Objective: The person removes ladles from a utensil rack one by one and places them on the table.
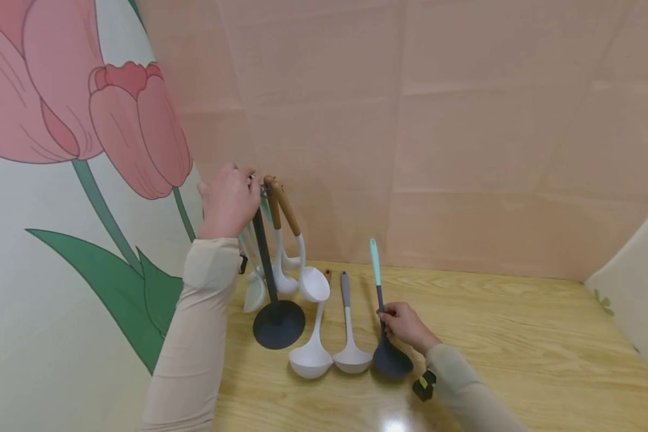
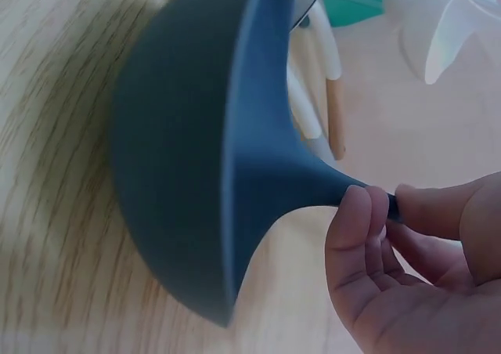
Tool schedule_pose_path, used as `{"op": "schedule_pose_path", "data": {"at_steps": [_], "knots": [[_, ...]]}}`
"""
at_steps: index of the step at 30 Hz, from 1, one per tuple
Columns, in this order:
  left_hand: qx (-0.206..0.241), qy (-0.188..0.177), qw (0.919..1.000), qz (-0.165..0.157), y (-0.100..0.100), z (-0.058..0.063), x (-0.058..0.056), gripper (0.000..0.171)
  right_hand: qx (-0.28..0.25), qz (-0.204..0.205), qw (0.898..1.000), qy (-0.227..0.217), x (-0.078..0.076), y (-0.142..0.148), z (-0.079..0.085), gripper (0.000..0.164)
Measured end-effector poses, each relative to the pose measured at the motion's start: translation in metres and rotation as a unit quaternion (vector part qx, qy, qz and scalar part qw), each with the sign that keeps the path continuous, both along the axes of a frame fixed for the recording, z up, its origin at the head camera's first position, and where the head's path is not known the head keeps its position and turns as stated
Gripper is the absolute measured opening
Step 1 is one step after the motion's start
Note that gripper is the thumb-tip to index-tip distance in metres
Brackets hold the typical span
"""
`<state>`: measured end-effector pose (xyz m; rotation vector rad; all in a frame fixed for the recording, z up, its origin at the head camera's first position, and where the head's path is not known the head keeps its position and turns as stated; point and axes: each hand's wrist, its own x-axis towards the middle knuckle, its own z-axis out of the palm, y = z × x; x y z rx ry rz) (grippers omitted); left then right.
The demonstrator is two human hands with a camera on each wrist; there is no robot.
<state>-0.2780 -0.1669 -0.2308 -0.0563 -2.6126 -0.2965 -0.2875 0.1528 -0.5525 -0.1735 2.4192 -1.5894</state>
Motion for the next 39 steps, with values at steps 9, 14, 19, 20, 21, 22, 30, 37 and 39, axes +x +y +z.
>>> {"op": "schedule_pose_path", "data": {"at_steps": [9, 14, 19, 20, 21, 22, 30, 37, 39], "knots": [[0.0, -0.008, 1.0, 0.003, 0.0, 0.002, 0.001, 0.037, 0.0, 0.014, 0.999, -0.031, -0.004, 0.0, -0.006, 0.023], [0.002, -0.01, 0.9999, -0.001, -0.001, 0.002, 0.0, 0.036, 0.009, 0.018, 0.999, -0.039, -0.007, 0.002, -0.011, 0.02], [0.004, -0.015, 0.9999, -0.002, -0.001, 0.002, 0.0, 0.037, 0.01, 0.022, 0.999, -0.04, -0.009, 0.005, -0.017, 0.02], [0.005, -0.017, 0.9998, -0.002, -0.001, 0.002, 0.0, 0.037, 0.012, 0.02, 0.999, -0.042, -0.009, 0.006, -0.018, 0.02], [0.005, -0.017, 0.9998, -0.003, -0.001, 0.002, 0.0, 0.037, 0.013, 0.019, 0.999, -0.044, -0.008, 0.006, -0.019, 0.02], [0.004, -0.016, 0.9999, -0.003, -0.001, 0.002, 0.0, 0.037, 0.014, 0.016, 0.999, -0.048, -0.008, 0.006, -0.021, 0.021], [0.01, -0.008, 0.9999, -0.006, 0.0, 0.004, 0.002, 0.037, 0.021, 0.006, 0.998, -0.059, -0.008, 0.011, -0.027, 0.021], [0.006, -0.022, 0.9997, -0.004, 0.0, 0.005, 0.001, 0.039, 0.047, 0.004, 0.999, -0.024, -0.005, 0.008, -0.027, 0.02], [0.006, -0.026, 0.9996, -0.004, 0.0, 0.005, 0.001, 0.039, 0.06, 0.002, 0.998, -0.014, -0.004, 0.007, -0.026, 0.02]]}}
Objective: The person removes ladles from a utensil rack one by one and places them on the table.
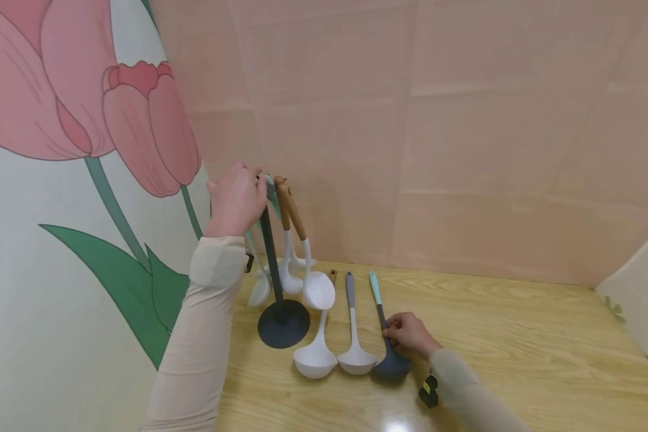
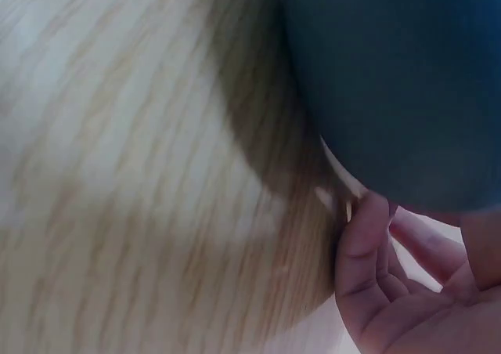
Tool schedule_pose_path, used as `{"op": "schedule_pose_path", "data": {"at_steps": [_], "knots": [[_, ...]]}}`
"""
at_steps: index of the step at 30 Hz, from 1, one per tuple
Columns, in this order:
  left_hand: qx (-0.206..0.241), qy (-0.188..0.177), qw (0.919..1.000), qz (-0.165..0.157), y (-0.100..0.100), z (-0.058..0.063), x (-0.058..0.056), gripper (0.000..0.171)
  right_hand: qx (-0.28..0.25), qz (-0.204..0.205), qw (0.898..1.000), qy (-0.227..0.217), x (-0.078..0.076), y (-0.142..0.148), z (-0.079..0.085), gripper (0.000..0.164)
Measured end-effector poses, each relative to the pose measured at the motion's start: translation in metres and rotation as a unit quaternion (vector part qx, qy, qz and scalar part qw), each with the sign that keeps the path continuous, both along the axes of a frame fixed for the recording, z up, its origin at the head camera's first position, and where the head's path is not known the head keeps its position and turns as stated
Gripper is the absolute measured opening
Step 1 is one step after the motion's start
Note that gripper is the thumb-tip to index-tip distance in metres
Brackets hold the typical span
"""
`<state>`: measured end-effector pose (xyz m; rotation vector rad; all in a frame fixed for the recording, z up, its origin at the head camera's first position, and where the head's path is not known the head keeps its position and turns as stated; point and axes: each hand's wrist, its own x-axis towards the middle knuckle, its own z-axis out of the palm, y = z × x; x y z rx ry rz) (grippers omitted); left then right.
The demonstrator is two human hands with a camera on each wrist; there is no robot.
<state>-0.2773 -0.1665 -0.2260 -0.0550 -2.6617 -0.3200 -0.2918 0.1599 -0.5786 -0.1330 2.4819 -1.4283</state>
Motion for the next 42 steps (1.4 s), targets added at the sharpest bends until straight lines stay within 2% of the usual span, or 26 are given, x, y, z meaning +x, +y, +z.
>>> {"op": "schedule_pose_path", "data": {"at_steps": [7, 15, 23, 30, 35, 42], "knots": [[-0.005, -0.013, 0.9999, 0.002, -0.001, 0.002, 0.0, 0.04, 0.026, -0.008, 1.0, -0.003, 0.0, 0.002, 0.002, 0.02], [-0.011, -0.047, 0.9988, -0.004, 0.0, 0.007, 0.0, 0.04, 0.072, -0.001, 0.997, 0.007, 0.001, 0.004, 0.003, 0.011], [-0.021, -0.038, 0.9991, -0.001, 0.004, 0.005, -0.004, 0.036, 0.105, 0.004, 0.994, 0.008, -0.002, 0.001, 0.004, 0.017], [-0.025, -0.036, 0.999, 0.011, 0.006, 0.004, -0.005, 0.039, 0.1, -0.001, 0.995, 0.001, -0.004, 0.0, 0.007, 0.013], [-0.017, -0.026, 0.9995, 0.01, 0.004, 0.002, -0.005, 0.039, 0.1, -0.016, 0.994, 0.039, -0.004, 0.001, 0.013, 0.01], [-0.015, -0.03, 0.9992, 0.023, 0.002, 0.002, -0.003, 0.032, 0.077, -0.028, 0.995, 0.065, -0.006, -0.011, 0.032, 0.015]]}}
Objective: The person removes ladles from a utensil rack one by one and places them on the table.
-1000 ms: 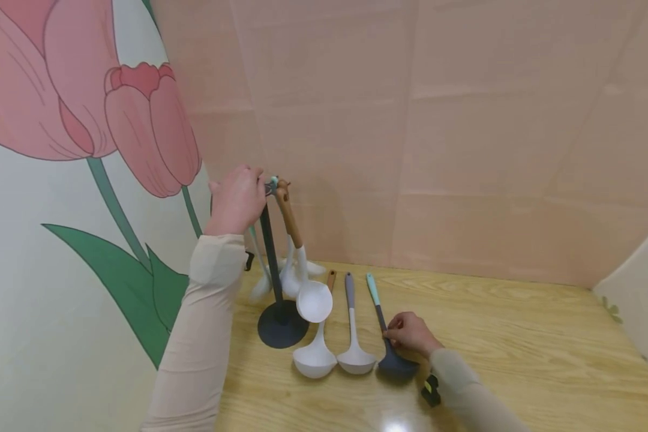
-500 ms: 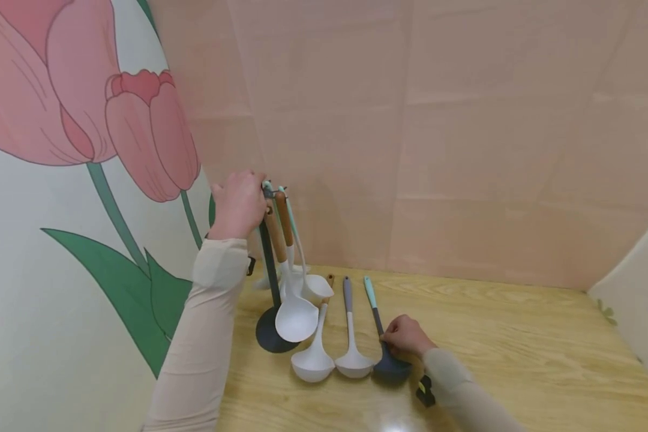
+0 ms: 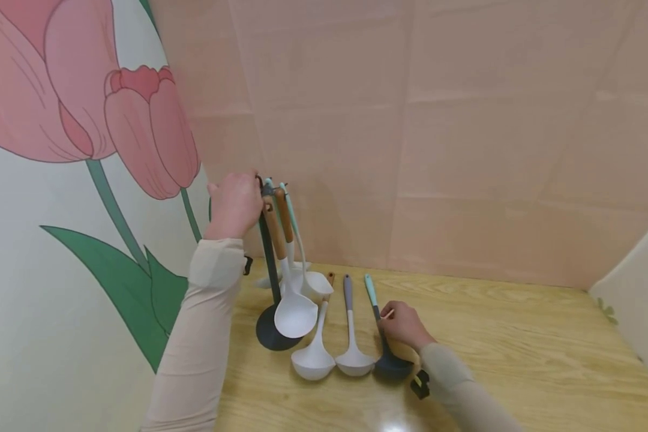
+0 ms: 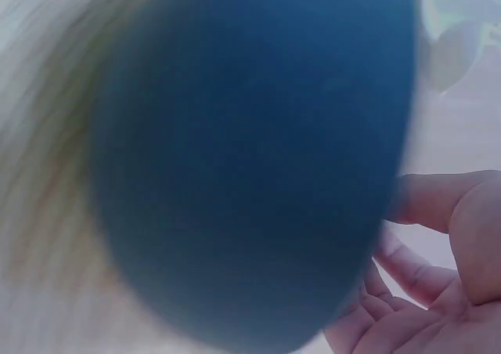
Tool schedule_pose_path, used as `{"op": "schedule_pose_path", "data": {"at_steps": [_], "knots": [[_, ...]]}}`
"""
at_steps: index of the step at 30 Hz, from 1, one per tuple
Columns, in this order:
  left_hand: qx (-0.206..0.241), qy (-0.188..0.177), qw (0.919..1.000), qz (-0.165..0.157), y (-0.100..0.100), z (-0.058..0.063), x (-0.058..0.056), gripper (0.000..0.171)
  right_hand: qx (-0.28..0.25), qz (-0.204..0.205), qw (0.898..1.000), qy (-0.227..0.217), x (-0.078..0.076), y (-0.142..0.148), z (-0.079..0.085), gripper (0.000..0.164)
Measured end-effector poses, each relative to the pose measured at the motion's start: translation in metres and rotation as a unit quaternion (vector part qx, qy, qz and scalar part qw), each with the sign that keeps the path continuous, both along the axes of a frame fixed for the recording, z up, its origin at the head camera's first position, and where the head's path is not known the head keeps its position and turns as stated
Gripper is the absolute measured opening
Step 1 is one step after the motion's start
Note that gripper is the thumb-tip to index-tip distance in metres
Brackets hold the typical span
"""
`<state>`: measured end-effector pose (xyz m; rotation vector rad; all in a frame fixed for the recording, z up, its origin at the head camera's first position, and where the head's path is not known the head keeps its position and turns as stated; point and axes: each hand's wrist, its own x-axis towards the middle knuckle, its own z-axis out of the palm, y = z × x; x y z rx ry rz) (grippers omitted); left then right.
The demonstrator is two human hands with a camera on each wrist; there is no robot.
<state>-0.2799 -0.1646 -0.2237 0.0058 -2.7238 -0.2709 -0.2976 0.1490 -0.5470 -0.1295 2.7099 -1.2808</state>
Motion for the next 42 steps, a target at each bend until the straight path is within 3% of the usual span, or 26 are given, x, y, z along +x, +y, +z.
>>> {"op": "schedule_pose_path", "data": {"at_steps": [5, 15, 29, 35, 42], "knots": [[-0.002, -0.001, 1.0, 0.001, 0.001, 0.0, 0.0, 0.032, -0.01, 0.014, 0.999, 0.039, 0.004, -0.014, 0.019, 0.011], [-0.008, 0.001, 1.0, 0.004, 0.001, 0.002, -0.001, 0.03, -0.063, 0.047, 0.996, 0.05, 0.017, -0.041, 0.049, 0.005], [-0.007, -0.015, 0.9998, 0.006, 0.001, 0.002, 0.001, 0.02, -0.106, 0.084, 0.988, 0.076, 0.028, -0.073, 0.083, 0.029], [-0.004, -0.023, 0.9997, 0.008, 0.001, 0.002, 0.002, 0.024, -0.119, 0.12, 0.982, 0.082, 0.031, -0.088, 0.095, 0.029], [0.003, -0.005, 1.0, 0.001, 0.002, 0.0, 0.003, 0.023, -0.125, 0.149, 0.978, 0.08, 0.034, -0.103, 0.105, 0.03]]}}
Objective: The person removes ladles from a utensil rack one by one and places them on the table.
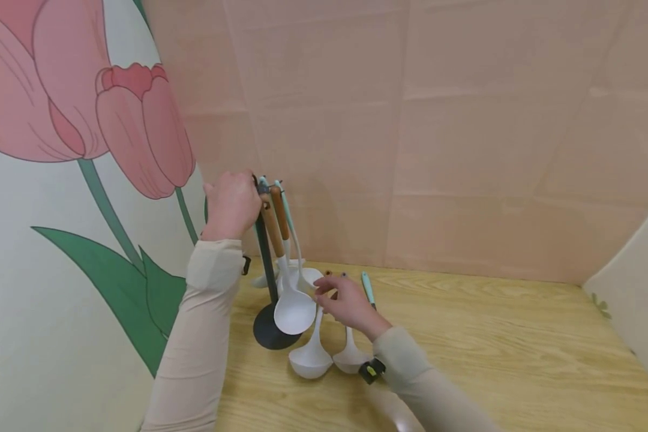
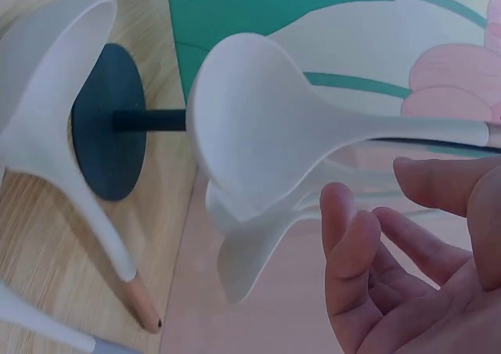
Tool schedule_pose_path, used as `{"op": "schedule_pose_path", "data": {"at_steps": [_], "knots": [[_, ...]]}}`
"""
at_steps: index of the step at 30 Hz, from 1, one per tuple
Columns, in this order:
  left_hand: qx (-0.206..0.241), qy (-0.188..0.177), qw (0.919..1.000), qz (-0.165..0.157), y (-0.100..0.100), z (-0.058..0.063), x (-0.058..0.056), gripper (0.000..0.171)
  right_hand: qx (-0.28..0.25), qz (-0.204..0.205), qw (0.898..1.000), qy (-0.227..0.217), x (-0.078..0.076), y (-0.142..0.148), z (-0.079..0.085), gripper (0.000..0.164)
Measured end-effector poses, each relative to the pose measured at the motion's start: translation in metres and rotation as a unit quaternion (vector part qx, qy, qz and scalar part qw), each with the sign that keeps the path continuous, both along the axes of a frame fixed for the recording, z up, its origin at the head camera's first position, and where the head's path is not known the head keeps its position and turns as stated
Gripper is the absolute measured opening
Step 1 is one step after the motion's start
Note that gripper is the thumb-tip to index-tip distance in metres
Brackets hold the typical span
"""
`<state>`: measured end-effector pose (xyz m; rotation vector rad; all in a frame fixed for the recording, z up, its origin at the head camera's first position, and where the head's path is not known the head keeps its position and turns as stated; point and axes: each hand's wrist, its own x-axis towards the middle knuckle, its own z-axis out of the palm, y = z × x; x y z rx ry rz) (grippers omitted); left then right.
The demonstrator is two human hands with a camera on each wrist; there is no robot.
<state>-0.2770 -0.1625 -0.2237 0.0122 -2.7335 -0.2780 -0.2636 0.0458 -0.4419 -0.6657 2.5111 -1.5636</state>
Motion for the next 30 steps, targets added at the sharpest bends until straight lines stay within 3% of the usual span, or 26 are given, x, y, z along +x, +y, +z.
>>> {"op": "schedule_pose_path", "data": {"at_steps": [17, 25, 30], "knots": [[-0.013, 0.003, 0.9999, 0.006, 0.001, 0.0, 0.001, 0.015, -0.049, 0.091, 0.994, -0.026, 0.001, -0.03, 0.006, 0.048], [-0.011, 0.01, 0.9999, 0.006, 0.001, -0.001, 0.001, 0.015, -0.064, 0.097, 0.993, -0.036, 0.002, -0.04, 0.009, 0.058], [-0.007, 0.004, 0.9999, 0.006, 0.001, -0.001, 0.001, 0.016, -0.061, 0.084, 0.994, -0.016, 0.004, -0.046, 0.007, 0.052]]}}
